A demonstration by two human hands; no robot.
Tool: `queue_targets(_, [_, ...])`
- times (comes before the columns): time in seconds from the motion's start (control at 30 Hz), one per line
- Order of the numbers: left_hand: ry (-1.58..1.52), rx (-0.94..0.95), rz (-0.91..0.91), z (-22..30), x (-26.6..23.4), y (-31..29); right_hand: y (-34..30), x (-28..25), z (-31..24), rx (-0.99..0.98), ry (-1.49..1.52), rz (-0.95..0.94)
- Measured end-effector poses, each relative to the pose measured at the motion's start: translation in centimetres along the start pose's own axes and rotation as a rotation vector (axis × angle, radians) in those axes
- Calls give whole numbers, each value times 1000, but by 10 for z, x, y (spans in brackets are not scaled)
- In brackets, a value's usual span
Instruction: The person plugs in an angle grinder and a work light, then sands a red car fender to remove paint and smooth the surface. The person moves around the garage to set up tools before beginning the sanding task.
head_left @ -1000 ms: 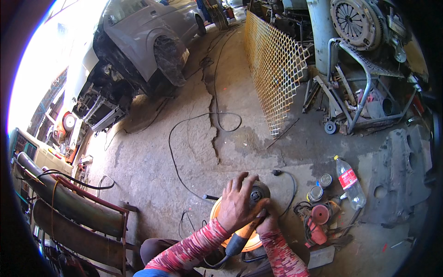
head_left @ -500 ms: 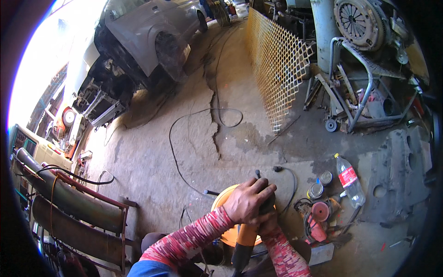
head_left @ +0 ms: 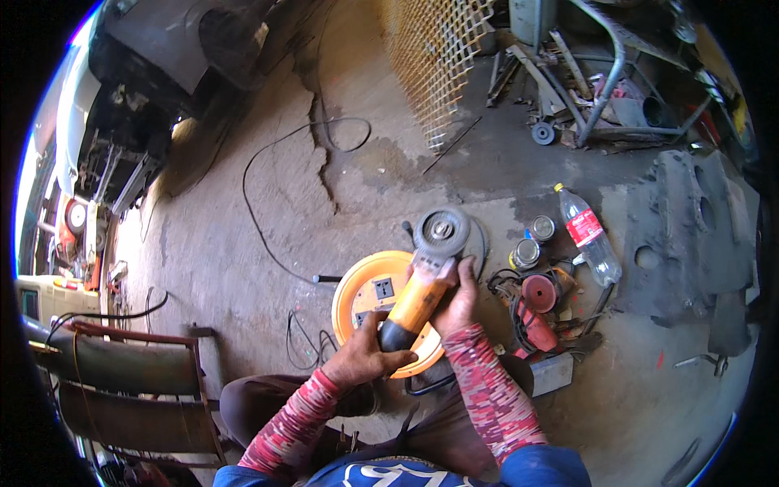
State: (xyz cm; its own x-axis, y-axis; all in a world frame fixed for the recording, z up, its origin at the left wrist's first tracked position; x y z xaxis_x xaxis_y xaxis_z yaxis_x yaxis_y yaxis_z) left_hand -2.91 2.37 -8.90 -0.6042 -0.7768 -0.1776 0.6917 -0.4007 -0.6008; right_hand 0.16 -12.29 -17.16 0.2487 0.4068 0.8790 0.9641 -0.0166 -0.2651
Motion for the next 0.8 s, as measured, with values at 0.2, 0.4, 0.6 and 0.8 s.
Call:
queue_targets(0.2, [-208,146,47,3,19,6,-22,18,9,251,-228,-215])
queue_targets(0.4, [-81,225,-163,-29,22,5,-15,9,-22,131,-267,-269])
queue_targets(0.6, [-543,-15,544,-89,-70,28,-15,3,-67,3,-258,-406])
queue_targets(0.8, [-498,63,255,-99,-48,33,-19,0,-95,-18,19,-824])
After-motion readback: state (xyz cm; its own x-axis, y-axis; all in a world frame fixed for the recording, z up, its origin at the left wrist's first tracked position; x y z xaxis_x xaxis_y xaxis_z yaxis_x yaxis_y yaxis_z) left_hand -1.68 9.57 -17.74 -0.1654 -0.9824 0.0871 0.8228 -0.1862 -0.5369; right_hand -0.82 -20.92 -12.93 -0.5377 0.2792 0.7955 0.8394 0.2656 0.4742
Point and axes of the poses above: each hand's wrist, its own y-axis towards the middle knuckle, its own x-axis out of the palm, z = x × y, the point moved 6 cm from there along y, towards the middle knuckle, and after that the axes turned 15 degrees about -y, right-handed, at the moved point
